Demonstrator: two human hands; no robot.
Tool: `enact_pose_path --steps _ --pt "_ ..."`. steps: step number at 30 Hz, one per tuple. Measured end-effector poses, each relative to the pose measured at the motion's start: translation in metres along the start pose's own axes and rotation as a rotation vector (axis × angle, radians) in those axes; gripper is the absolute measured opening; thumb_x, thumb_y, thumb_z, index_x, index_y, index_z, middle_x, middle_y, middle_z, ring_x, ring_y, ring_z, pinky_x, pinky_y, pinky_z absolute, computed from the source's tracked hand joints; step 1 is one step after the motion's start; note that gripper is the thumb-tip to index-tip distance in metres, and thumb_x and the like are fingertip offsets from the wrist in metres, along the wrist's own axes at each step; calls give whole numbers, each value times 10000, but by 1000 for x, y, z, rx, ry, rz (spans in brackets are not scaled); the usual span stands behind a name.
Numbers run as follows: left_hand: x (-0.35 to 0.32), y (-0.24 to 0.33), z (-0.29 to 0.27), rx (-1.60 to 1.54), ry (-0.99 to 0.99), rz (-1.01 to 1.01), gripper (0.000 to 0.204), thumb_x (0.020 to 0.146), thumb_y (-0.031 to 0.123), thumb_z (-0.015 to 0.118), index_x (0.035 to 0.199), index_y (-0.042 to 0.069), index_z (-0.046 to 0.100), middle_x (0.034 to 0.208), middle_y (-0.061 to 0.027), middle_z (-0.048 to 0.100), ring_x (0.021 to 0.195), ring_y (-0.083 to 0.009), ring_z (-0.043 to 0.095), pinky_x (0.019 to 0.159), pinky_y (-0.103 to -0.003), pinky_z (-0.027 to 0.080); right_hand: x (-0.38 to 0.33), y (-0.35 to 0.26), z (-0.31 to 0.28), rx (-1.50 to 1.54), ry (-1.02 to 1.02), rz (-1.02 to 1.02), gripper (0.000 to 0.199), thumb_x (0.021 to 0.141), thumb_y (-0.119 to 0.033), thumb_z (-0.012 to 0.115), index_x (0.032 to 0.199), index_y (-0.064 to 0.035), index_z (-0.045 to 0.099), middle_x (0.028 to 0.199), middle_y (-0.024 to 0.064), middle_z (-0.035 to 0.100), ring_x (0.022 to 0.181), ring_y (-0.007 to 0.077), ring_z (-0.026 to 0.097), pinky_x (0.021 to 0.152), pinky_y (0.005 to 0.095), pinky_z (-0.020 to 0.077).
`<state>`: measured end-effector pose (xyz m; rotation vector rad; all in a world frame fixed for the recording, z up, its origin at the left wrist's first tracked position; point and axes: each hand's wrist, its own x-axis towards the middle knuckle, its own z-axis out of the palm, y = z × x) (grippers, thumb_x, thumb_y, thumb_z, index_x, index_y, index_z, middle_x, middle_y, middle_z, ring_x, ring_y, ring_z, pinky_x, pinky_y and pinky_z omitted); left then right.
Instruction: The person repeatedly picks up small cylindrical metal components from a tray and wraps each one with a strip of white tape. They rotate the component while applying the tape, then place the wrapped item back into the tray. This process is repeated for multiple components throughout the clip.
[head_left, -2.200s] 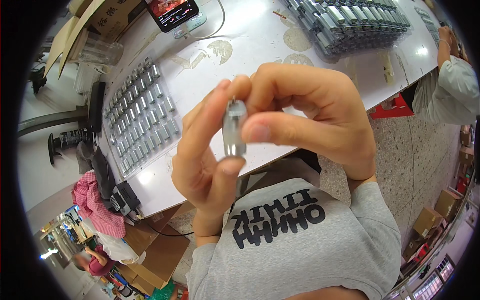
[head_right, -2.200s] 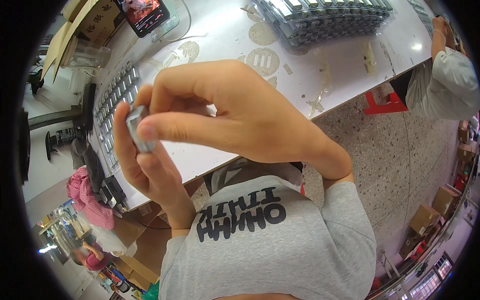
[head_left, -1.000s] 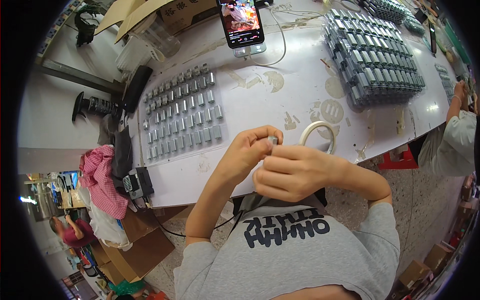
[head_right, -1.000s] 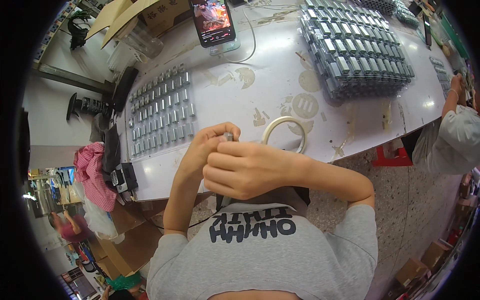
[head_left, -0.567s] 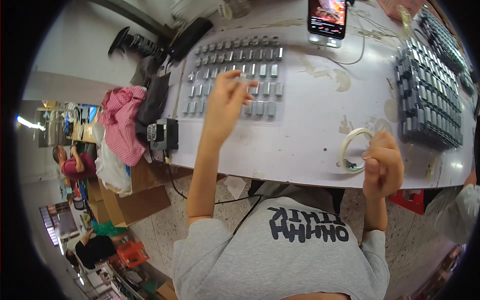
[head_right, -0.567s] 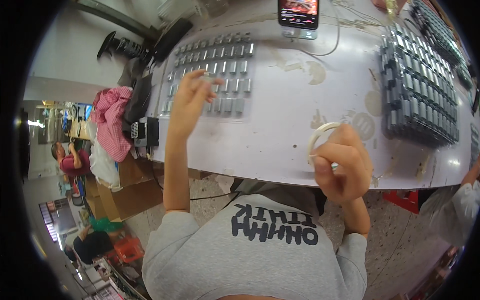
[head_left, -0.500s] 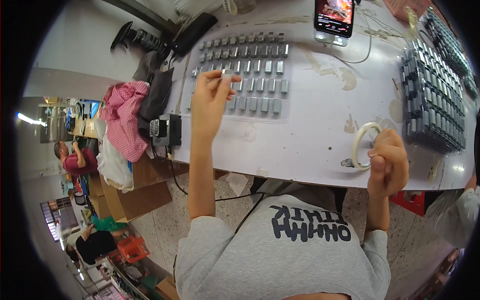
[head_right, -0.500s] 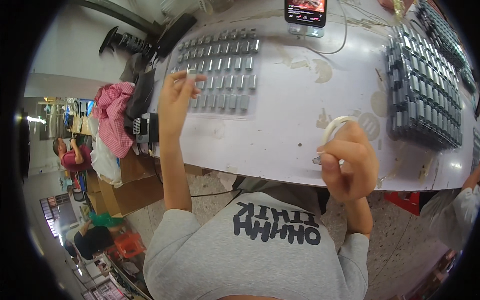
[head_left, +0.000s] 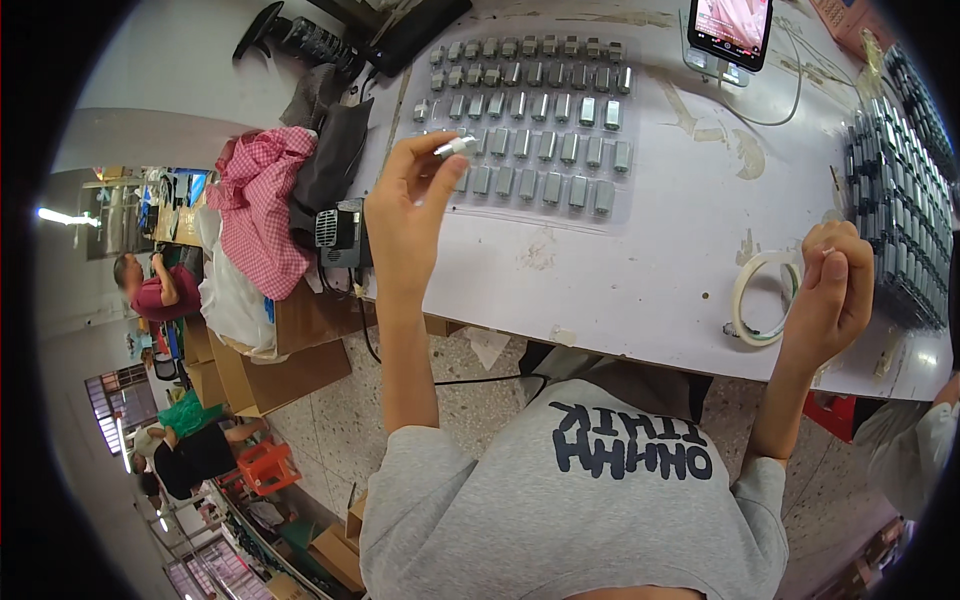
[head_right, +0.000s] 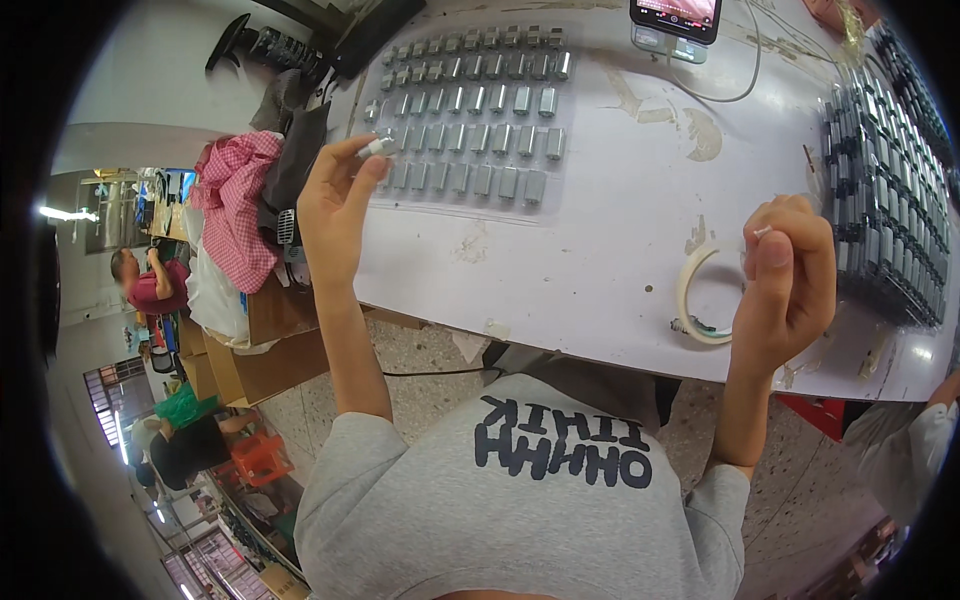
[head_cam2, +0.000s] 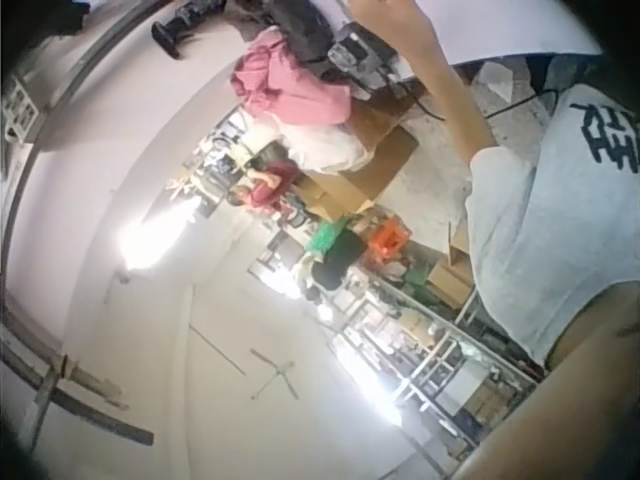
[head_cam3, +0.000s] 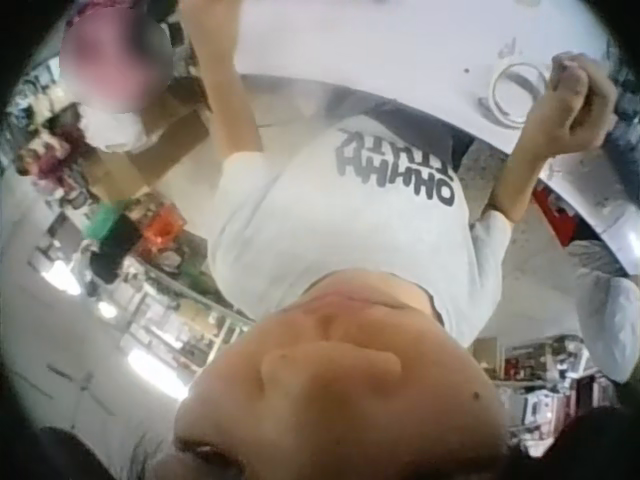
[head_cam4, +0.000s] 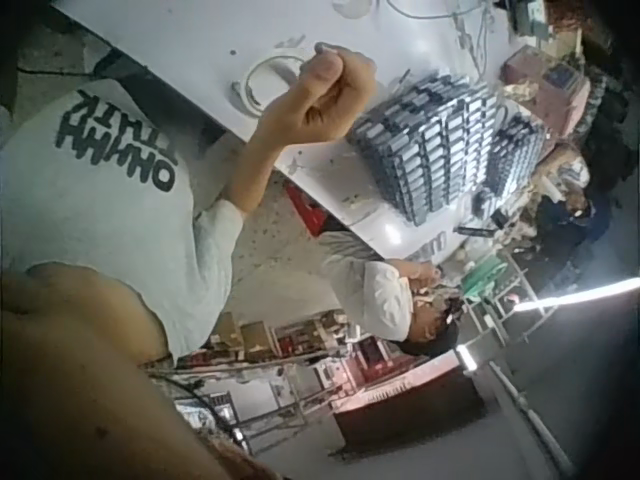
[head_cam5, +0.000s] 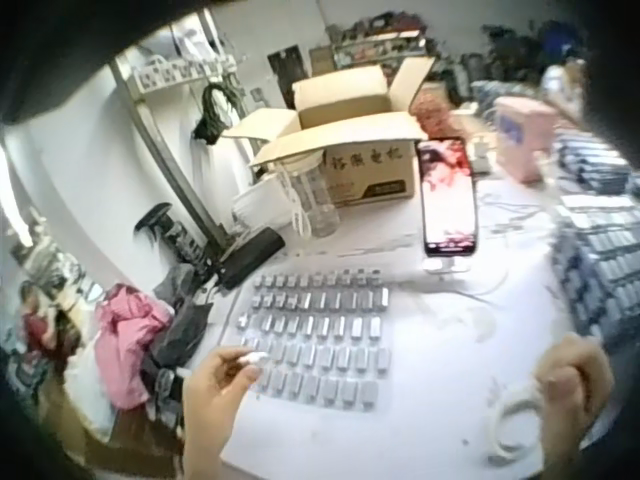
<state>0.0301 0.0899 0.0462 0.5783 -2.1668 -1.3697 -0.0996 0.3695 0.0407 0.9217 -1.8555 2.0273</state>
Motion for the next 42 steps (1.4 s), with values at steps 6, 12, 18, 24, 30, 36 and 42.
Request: enact_pose_path --steps 6,12,18,24,30,36,42 --pt "49 -24 -33 517 -69 158 175 826 87 520 969 -3 564 852 -68 587 796 -118 554 713 -221 415 -5 9 0 -22 8 88 112 847 -73 456 776 5 492 643 23 425 545 54 315 487 180 242" --pt "115 -44 -53 1020 -327 538 175 810 143 525 940 35 572 815 -113 509 752 -257 511 707 -316 406 -10 10 1 8 -127 139 123 850 -84 470 776 10 496 658 25 444 547 51 324 489 175 248" --pt "126 -60 -46 934 -498 277 168 803 121 528 943 32 552 840 -109 517 780 -220 529 702 -302 417 -9 9 -2 44 -94 184 139 853 -98 475 776 15 498 664 31 456 548 52 326 499 176 250" --pt "118 -71 -39 749 -381 205 127 770 19 547 892 -4 520 891 -101 531 799 -167 562 704 -267 462 -8 5 -3 80 -143 206 120 846 -84 482 785 18 499 678 40 471 563 59 337 518 181 256" --pt "103 -73 -34 733 -251 308 119 757 5 561 871 -5 529 929 -85 524 833 -185 554 727 -271 471 -8 4 -4 90 -172 162 108 843 -67 479 789 23 503 683 43 479 589 71 355 521 191 266" --pt "94 -62 -25 951 -192 473 167 753 81 593 909 27 567 934 -81 524 842 -217 533 720 -300 428 -7 0 -4 64 -194 198 128 855 -93 467 784 10 496 689 47 477 591 80 372 530 198 288" --pt "96 -60 -21 838 -295 344 218 748 128 606 945 58 547 904 -82 544 832 -207 526 728 -305 412 0 1 8 495 2 408 180 901 -170 384 819 -33 466 759 99 530 628 117 463 553 208 335"
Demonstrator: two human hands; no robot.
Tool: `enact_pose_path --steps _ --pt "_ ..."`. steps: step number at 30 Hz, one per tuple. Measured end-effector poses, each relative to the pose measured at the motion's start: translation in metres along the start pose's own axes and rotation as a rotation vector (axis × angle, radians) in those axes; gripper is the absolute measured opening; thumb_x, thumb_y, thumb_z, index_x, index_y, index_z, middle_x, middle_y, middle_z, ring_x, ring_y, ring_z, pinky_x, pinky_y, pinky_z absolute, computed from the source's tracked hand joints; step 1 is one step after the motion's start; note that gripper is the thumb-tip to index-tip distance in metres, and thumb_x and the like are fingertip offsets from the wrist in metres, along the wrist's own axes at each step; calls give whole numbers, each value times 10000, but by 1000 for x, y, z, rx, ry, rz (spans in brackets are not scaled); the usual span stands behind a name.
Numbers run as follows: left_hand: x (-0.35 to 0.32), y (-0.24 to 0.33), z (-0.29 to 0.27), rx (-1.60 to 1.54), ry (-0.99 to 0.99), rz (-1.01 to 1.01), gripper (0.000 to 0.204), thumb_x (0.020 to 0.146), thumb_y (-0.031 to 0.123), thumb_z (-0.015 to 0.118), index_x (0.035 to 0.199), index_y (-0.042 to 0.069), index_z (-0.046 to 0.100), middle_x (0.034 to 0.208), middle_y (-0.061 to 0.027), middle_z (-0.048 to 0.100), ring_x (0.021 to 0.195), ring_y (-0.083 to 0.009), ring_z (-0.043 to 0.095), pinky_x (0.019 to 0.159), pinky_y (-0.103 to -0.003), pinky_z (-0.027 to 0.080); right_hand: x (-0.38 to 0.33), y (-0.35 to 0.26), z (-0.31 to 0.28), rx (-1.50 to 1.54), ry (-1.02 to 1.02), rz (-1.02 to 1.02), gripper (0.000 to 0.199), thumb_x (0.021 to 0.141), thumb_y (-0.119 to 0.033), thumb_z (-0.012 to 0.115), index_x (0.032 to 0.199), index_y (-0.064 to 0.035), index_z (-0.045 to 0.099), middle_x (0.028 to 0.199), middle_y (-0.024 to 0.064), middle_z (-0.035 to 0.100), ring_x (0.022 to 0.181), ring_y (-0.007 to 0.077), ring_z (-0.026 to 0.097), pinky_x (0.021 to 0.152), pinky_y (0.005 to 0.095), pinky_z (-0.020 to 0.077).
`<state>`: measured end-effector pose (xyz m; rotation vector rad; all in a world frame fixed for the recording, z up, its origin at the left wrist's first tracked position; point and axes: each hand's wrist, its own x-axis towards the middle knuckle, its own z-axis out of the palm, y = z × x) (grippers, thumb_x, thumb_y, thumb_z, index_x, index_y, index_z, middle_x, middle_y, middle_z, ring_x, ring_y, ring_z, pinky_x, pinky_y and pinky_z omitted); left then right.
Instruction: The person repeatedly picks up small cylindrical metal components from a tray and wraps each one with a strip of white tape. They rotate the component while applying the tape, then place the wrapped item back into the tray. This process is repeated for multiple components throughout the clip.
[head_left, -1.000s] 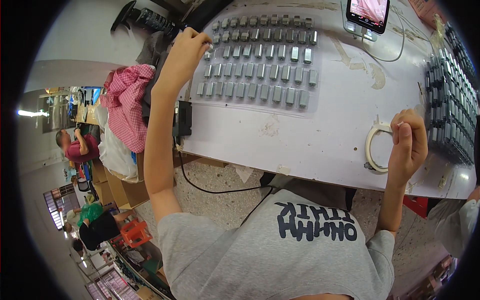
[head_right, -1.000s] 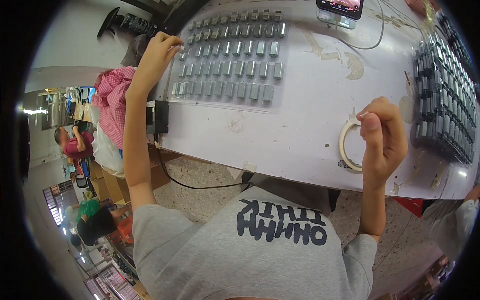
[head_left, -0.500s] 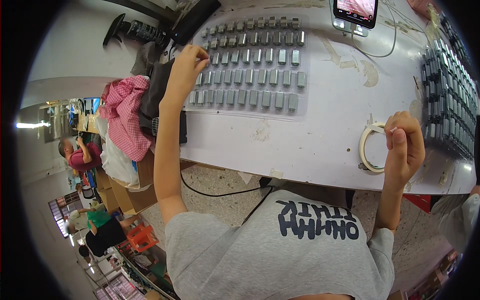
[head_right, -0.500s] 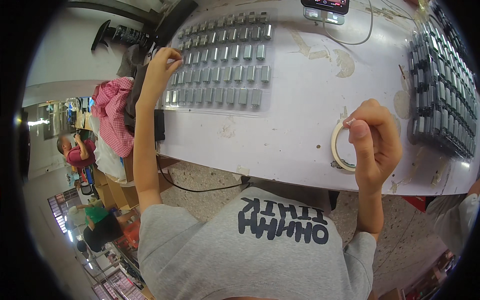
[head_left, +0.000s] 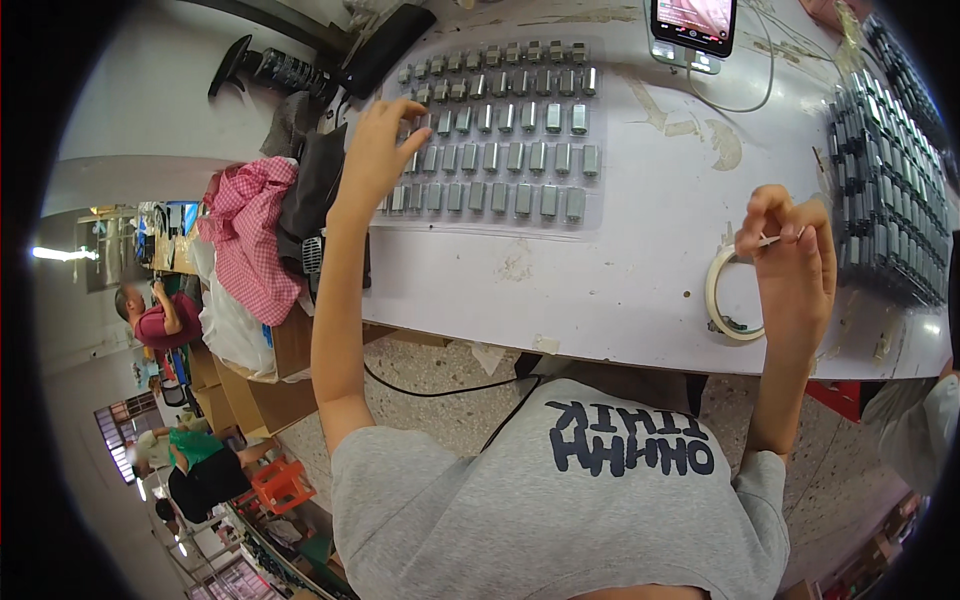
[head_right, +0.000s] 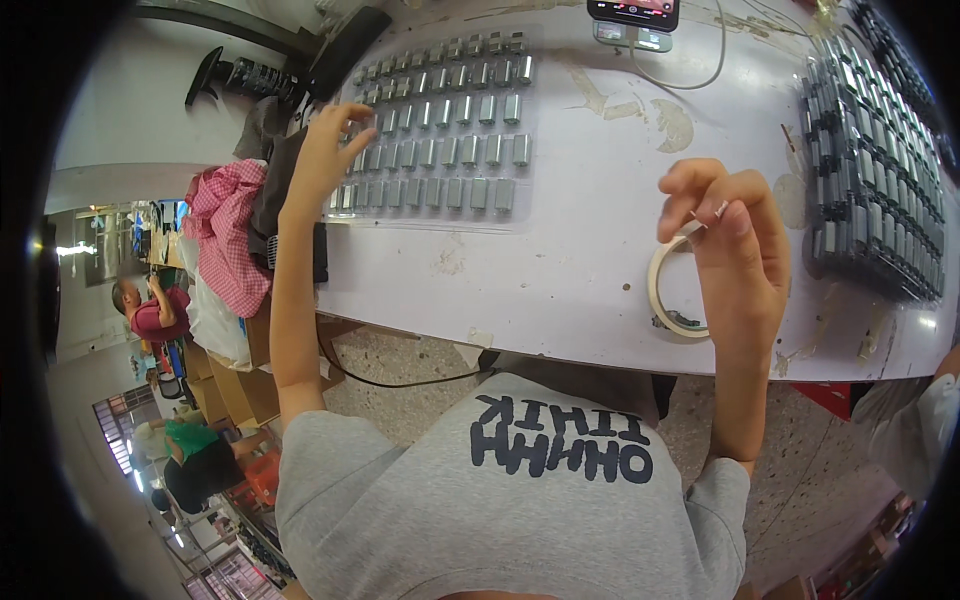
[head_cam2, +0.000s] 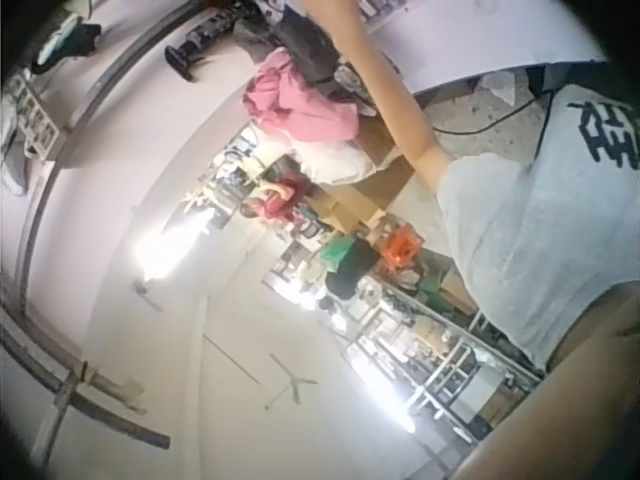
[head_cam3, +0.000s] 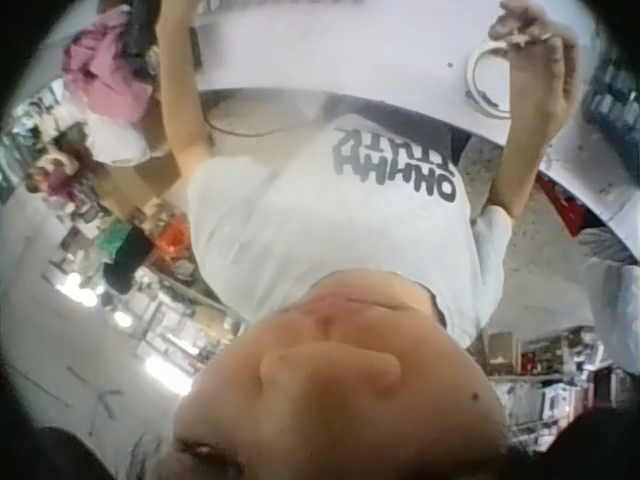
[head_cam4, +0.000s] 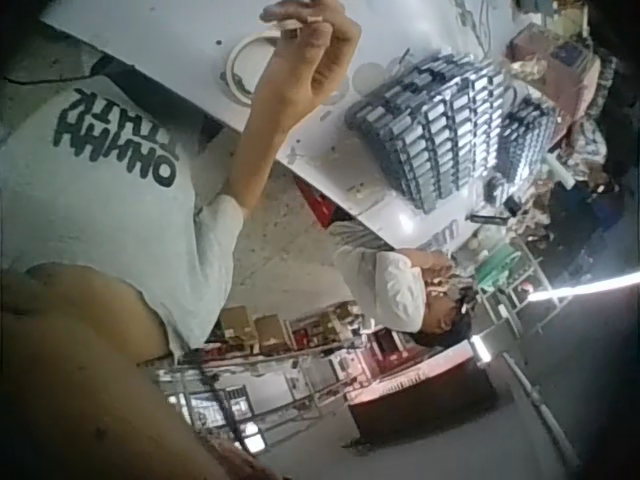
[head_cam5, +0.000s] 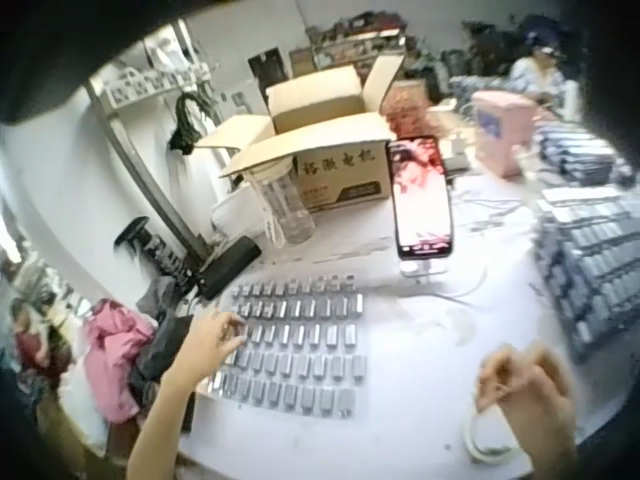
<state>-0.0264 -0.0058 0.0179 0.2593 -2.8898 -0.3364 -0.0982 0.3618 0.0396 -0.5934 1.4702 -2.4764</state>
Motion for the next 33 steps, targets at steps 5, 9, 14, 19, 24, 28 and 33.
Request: enact_pose_path --steps 5,9,14,19,24,28,33 --pt "0 19 -7 -263 -114 -257 251 751 127 601 972 58 504 883 -80 568 769 -203 559 685 -318 434 -1 -8 -15 -32 -226 36 158 897 -109 382 932 -5 495 720 106 540 556 111 469 530 200 370" --pt "-10 9 2 -180 28 -134 192 759 120 589 925 45 528 870 -74 566 780 -201 554 689 -296 425 -7 -14 -14 -333 -350 8 279 854 -7 430 1129 12 466 672 69 540 509 78 451 471 188 363" --pt "-4 51 -18 -189 167 -2 174 762 106 581 921 45 548 905 -71 570 849 -193 531 752 -282 407 -11 -21 -12 -511 -497 123 511 800 22 502 1285 -19 345 668 30 566 479 61 425 460 198 362" --pt "29 124 -20 -578 -9 286 188 751 105 597 934 86 558 1115 -11 553 1049 -194 435 894 -317 332 -17 -34 -16 -240 -395 273 156 807 44 497 957 21 528 761 106 617 509 86 543 462 166 411" --pt "93 171 16 -522 24 501 208 761 143 599 962 107 560 1150 6 539 1130 -212 348 964 -337 243 -32 -43 -21 149 -405 191 120 792 71 478 892 36 535 781 160 607 567 120 579 463 179 423" --pt "129 179 44 -477 -5 500 223 785 174 579 998 111 558 1158 12 533 1121 -222 356 970 -339 233 -41 -53 -26 281 -262 121 68 800 44 475 840 19 525 772 171 598 567 124 566 468 179 415" --pt "157 168 56 -432 163 464 229 803 201 569 1010 103 555 1228 -57 479 1142 -255 343 969 -366 233 -44 -67 -28 213 -247 221 24 816 14 488 829 9 508 724 130 576 533 92 513 453 167 377"
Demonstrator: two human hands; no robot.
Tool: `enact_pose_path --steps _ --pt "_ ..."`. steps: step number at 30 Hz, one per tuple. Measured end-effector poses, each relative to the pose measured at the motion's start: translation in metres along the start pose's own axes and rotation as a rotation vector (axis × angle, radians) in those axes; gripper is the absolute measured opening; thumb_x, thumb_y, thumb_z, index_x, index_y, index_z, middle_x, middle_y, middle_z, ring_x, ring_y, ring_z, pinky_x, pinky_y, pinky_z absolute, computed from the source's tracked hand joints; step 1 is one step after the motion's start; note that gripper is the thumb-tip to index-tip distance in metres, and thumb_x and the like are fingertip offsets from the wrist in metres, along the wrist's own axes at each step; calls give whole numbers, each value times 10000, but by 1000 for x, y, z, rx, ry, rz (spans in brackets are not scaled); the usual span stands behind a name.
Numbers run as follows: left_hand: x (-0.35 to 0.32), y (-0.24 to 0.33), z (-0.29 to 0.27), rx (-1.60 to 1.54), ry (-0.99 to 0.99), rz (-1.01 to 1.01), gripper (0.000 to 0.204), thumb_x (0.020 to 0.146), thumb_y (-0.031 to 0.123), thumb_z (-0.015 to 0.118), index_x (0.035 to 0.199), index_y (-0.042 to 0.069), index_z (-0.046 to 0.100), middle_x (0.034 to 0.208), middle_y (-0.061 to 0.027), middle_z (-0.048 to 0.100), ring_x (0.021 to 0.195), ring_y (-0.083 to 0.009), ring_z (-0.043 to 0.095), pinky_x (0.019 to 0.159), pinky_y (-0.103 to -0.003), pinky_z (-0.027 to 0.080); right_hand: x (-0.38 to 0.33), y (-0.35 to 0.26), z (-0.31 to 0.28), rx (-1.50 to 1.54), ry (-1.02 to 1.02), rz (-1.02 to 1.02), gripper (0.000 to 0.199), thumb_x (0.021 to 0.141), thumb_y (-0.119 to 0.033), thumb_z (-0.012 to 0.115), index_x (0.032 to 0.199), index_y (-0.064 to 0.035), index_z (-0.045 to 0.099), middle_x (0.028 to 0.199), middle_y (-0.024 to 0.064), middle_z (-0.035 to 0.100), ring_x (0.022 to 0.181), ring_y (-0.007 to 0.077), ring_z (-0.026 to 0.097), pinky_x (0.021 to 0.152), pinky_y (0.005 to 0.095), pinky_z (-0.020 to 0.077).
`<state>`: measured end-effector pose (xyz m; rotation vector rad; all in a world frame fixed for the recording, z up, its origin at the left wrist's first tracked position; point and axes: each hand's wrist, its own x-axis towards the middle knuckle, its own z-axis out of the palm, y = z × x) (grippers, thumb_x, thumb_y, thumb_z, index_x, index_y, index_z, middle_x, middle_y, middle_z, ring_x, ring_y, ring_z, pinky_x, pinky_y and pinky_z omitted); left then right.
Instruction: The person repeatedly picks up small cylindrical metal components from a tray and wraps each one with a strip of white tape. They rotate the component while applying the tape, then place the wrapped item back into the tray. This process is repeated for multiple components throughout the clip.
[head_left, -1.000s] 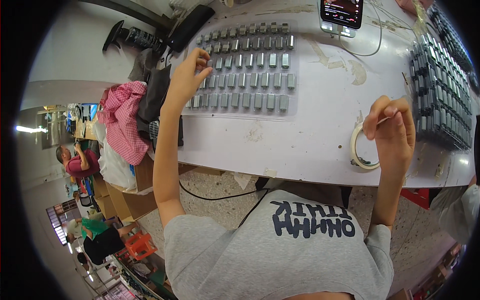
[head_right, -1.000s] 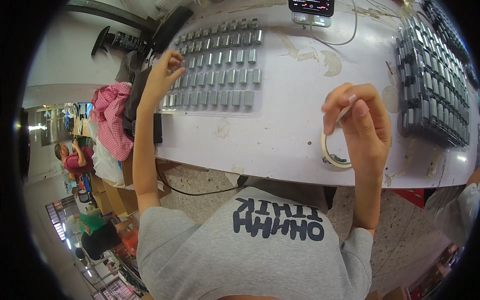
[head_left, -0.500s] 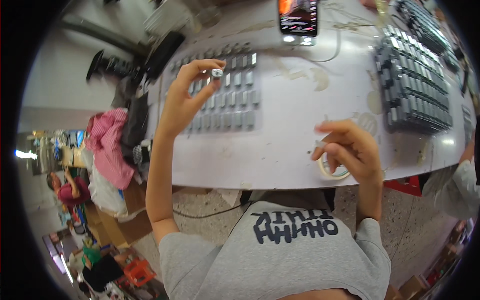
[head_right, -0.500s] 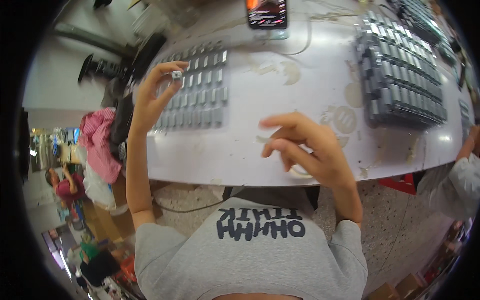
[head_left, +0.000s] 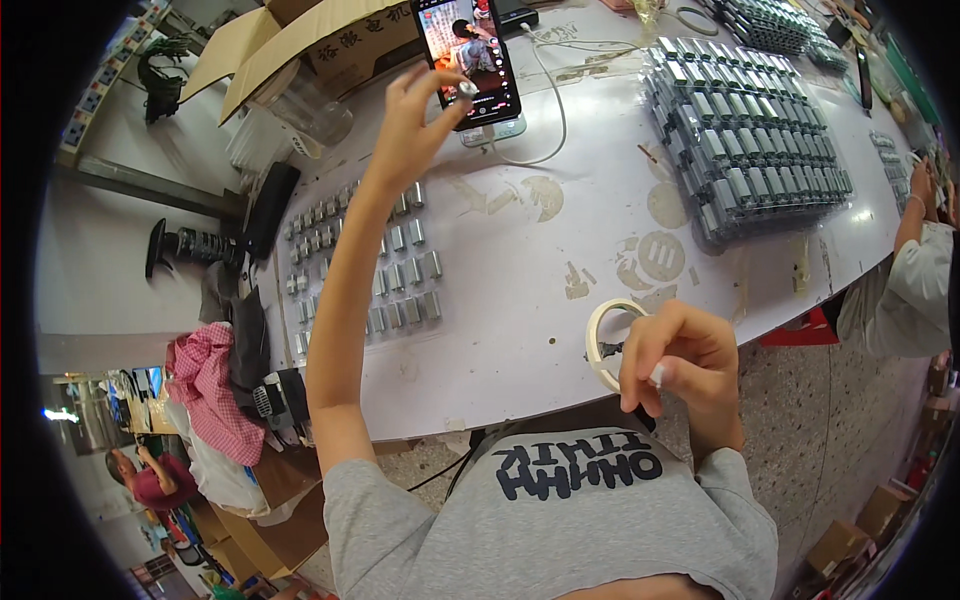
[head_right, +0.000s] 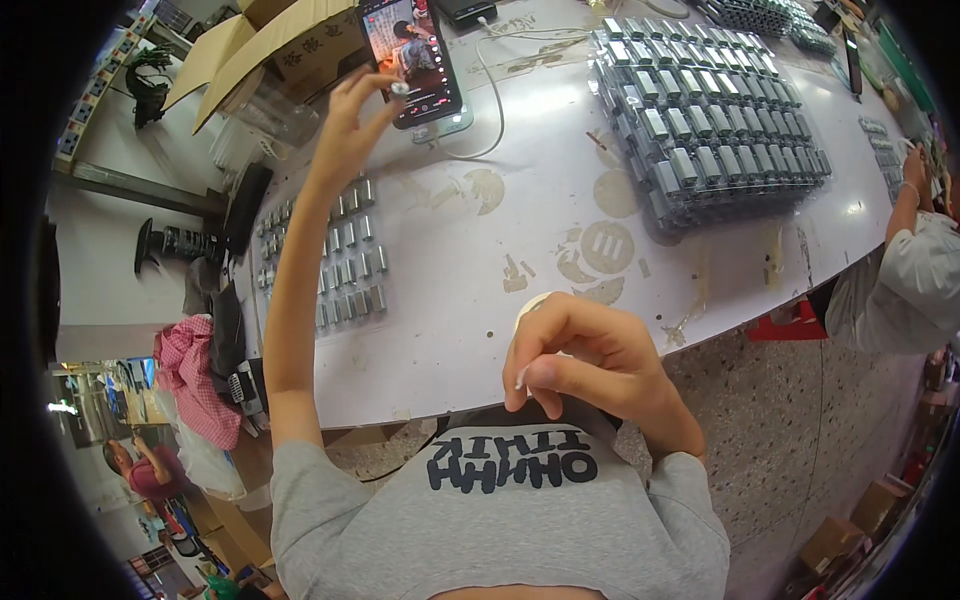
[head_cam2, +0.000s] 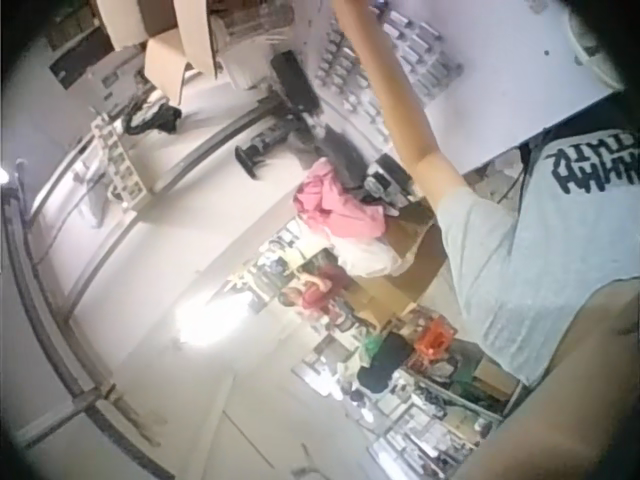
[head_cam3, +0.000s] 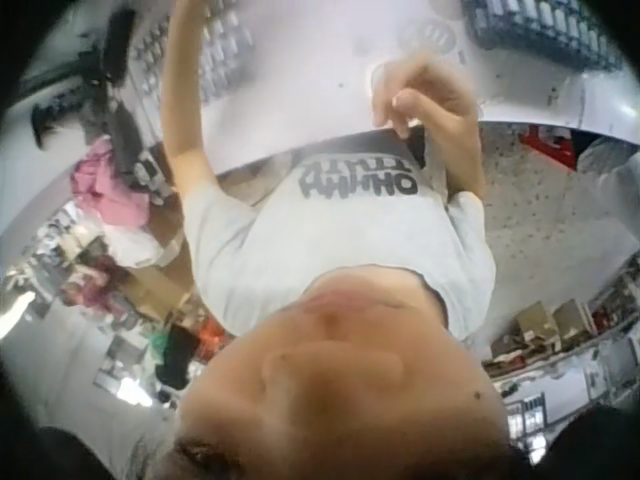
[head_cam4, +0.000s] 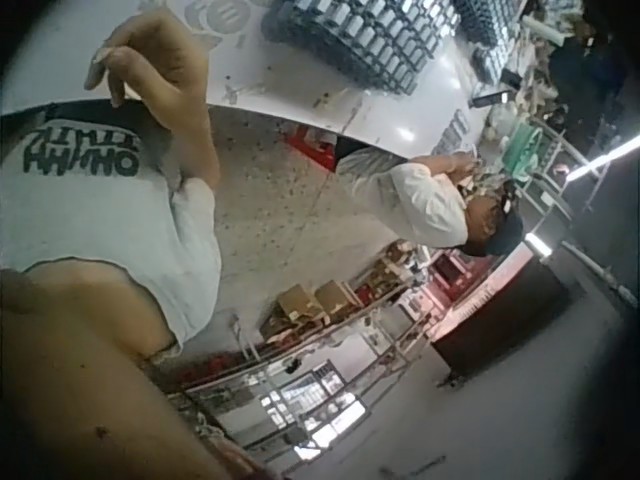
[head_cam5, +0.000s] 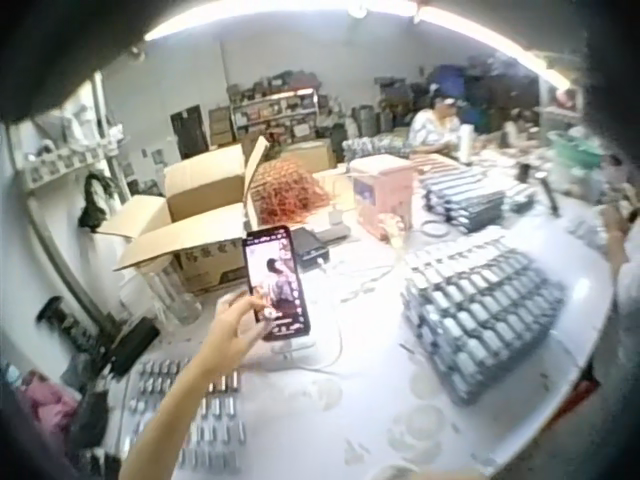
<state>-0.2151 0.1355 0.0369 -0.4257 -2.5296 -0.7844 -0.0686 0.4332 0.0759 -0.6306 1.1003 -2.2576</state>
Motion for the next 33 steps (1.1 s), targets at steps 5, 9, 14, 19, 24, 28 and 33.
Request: enact_pose_path --steps 5,9,14,19,24,28,33 --pt "6 34 -30 -482 -28 -85 237 833 172 530 1039 55 526 1067 -156 547 947 -201 523 804 -310 405 8 0 -3 -230 48 22 46 837 -36 512 839 9 501 664 62 541 490 41 439 418 164 317" --pt "-43 111 -44 -795 -192 -266 260 864 70 467 1118 12 463 790 -78 586 647 -88 559 573 -197 447 21 -14 5 -277 148 82 64 842 -55 520 846 5 500 653 35 532 463 20 400 407 152 293" --pt "-90 175 -44 -1010 -125 -429 338 855 28 464 1190 25 422 820 -76 566 720 -113 572 674 -225 468 37 -22 17 -369 73 234 94 835 -73 540 845 10 498 647 25 523 483 17 428 415 145 307" --pt "-114 188 -38 -857 21 -354 415 777 -17 551 1173 14 430 919 -112 584 805 -122 571 724 -227 454 41 -5 29 -399 75 52 110 789 -68 588 783 12 512 613 36 522 430 10 393 372 132 255" --pt "-124 193 -45 -764 31 -338 489 669 -9 665 1113 -26 461 895 -101 588 781 -92 553 625 -170 446 38 -4 30 -410 26 85 145 759 -86 624 750 12 519 650 50 539 445 10 406 370 138 250" --pt "-126 194 -46 -749 23 -331 504 632 -19 694 1085 -24 474 923 -103 586 801 -114 566 652 -194 463 40 -14 32 -376 24 214 150 745 -83 639 737 3 517 657 45 547 487 22 431 411 147 283" --pt "-128 189 -43 -665 102 -189 489 621 -39 699 1062 -16 490 958 -127 592 772 -155 601 667 -247 502 39 -12 31 -426 9 218 155 732 -73 649 718 -8 509 648 30 541 574 42 467 513 164 332"
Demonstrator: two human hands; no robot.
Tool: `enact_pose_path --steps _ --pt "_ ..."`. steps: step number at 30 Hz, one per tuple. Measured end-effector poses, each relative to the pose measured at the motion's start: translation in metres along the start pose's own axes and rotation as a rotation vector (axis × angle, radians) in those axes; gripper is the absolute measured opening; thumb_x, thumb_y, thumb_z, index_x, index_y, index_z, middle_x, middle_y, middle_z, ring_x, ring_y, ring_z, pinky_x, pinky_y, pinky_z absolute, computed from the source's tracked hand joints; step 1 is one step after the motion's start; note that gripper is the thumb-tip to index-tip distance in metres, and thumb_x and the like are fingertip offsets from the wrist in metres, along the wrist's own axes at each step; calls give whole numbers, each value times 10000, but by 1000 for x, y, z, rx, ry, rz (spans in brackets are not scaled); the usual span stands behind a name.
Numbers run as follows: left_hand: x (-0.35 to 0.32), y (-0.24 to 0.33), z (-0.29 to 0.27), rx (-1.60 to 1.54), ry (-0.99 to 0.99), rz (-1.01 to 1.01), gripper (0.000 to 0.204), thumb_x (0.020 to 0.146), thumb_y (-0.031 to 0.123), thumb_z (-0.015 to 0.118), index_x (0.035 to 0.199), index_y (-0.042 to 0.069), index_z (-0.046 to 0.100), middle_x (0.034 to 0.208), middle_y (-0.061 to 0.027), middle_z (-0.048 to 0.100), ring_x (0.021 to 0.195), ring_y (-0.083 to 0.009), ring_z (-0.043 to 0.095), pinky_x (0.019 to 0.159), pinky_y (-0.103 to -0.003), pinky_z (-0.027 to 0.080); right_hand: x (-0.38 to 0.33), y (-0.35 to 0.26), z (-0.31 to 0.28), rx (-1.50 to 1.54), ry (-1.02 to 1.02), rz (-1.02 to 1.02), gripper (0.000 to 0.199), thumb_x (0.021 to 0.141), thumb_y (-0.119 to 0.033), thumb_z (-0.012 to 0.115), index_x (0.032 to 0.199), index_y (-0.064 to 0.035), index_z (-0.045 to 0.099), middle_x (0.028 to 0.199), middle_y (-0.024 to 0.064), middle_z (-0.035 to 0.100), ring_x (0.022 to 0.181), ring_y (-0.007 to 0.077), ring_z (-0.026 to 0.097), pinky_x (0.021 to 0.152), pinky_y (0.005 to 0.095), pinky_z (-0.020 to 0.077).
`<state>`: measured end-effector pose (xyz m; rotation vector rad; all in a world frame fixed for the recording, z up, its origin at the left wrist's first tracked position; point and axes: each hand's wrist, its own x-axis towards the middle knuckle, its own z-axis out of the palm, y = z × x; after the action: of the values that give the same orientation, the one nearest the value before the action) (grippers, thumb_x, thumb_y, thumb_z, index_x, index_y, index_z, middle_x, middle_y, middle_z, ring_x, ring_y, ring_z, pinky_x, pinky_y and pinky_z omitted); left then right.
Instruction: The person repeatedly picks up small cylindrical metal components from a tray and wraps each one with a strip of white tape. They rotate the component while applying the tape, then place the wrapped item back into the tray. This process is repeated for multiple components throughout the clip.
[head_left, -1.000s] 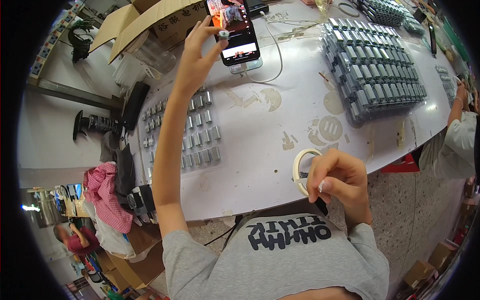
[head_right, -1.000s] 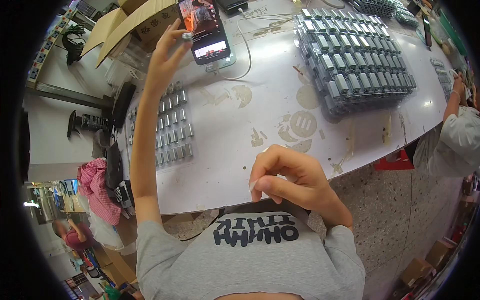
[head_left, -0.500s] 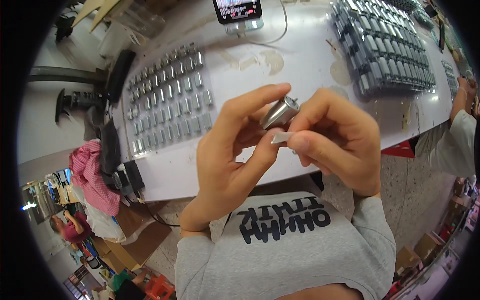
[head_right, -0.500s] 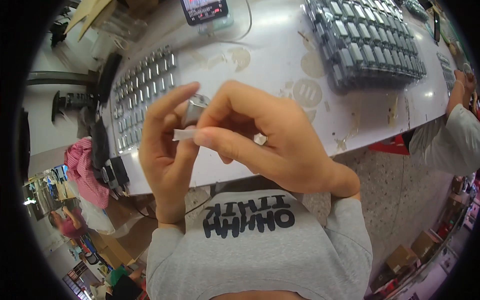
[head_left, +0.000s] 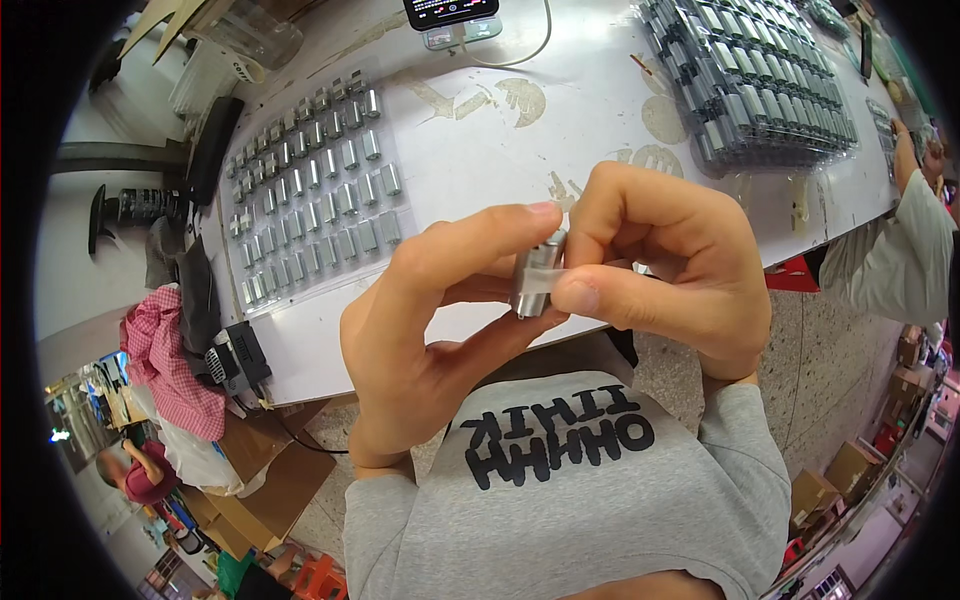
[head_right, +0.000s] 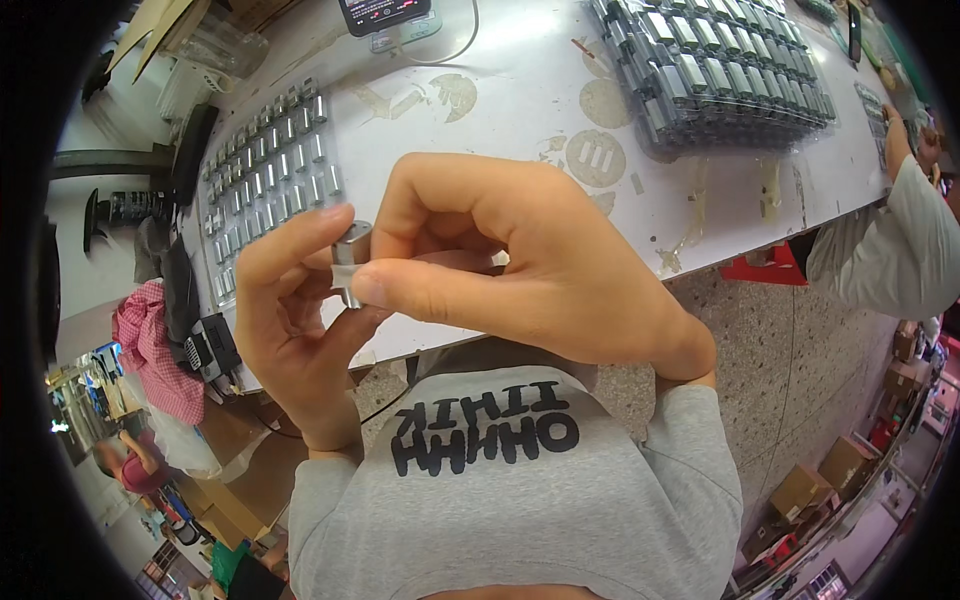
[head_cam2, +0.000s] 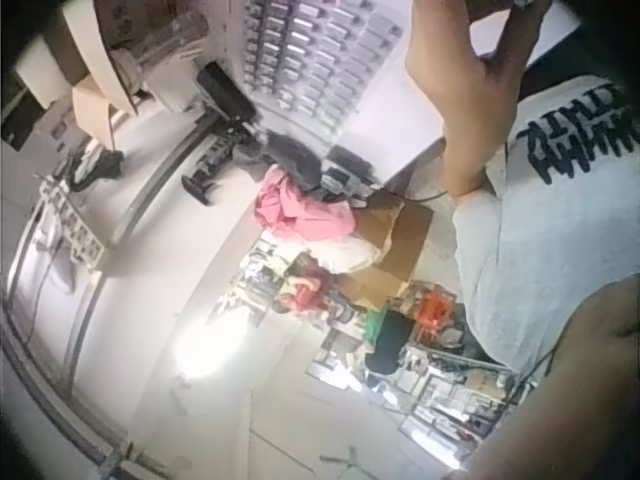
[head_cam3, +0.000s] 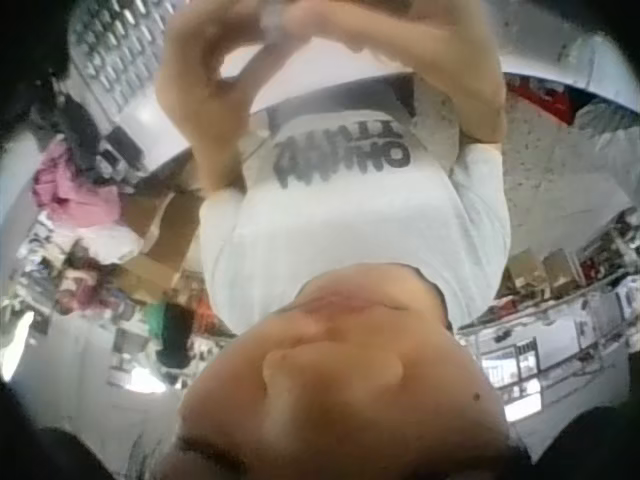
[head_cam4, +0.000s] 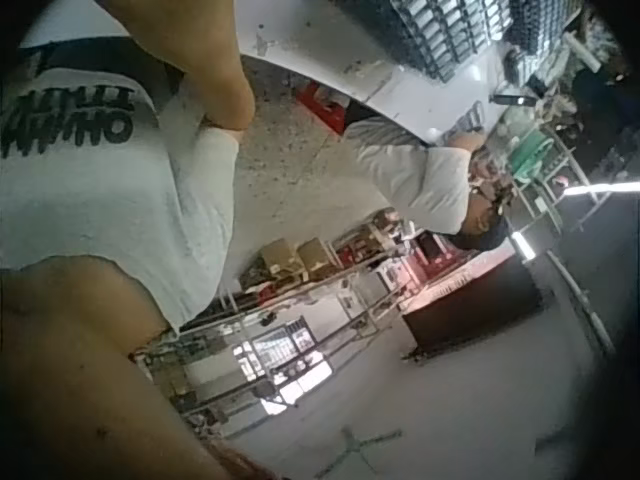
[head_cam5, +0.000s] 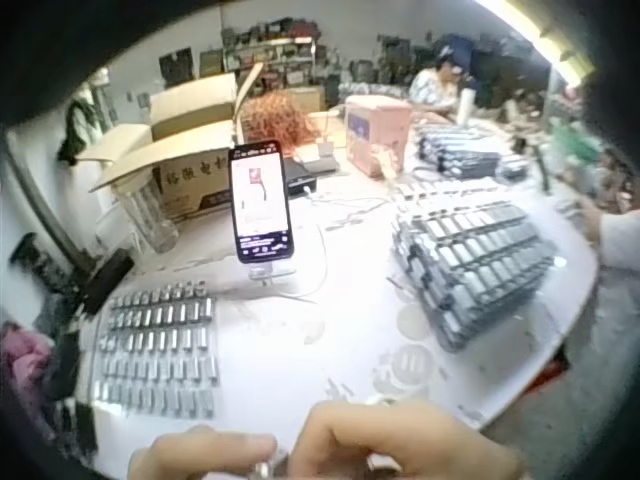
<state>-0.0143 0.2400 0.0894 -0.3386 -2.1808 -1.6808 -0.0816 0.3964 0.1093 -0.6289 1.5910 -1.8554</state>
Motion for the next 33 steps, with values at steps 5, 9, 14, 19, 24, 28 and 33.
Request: enact_pose_path --steps 5,9,14,19,24,28,33 --pt "2 -3 2 47 22 106 495 604 -43 709 1045 -26 485 987 -135 592 731 -174 609 633 -256 516 0 -3 1 61 9 27 150 729 -60 649 716 -15 506 647 18 536 587 40 463 523 165 323" --pt "2 -1 3 74 25 110 492 598 -46 711 1035 -29 487 992 -133 591 717 -175 608 611 -252 512 0 -5 -1 23 -5 33 155 727 -62 655 716 -19 506 641 4 529 569 28 447 499 165 304" --pt "5 -2 7 172 27 165 477 602 -52 706 1031 -22 500 944 -130 604 672 -164 597 586 -235 496 1 -2 -4 -28 21 28 189 719 -78 671 696 -31 490 616 -17 510 537 16 420 474 159 286" --pt "8 0 8 246 -8 220 459 613 -55 699 1027 -16 504 863 -126 612 643 -154 598 584 -218 483 8 2 -9 -311 4 -33 202 714 -89 677 687 -33 485 594 -27 486 517 13 401 451 158 274" --pt "-1 -11 10 -112 9 -20 496 612 -56 714 1035 -3 460 802 -114 597 670 -153 610 572 -228 489 12 -1 -17 -123 -94 17 138 752 -97 628 719 -10 526 589 -25 478 508 26 405 442 163 279" --pt "-4 -12 14 -311 66 -82 536 633 -59 701 1066 -1 391 780 -118 579 665 -172 609 572 -236 491 12 2 -22 147 -174 33 121 782 -98 581 723 2 544 603 -9 488 519 44 424 460 172 305" --pt "0 -9 17 -337 59 -99 522 682 118 659 1084 5 346 748 -116 557 579 -136 554 511 -205 440 14 11 -19 55 -163 -157 114 778 -86 574 708 -1 542 625 10 507 545 60 454 514 178 342"
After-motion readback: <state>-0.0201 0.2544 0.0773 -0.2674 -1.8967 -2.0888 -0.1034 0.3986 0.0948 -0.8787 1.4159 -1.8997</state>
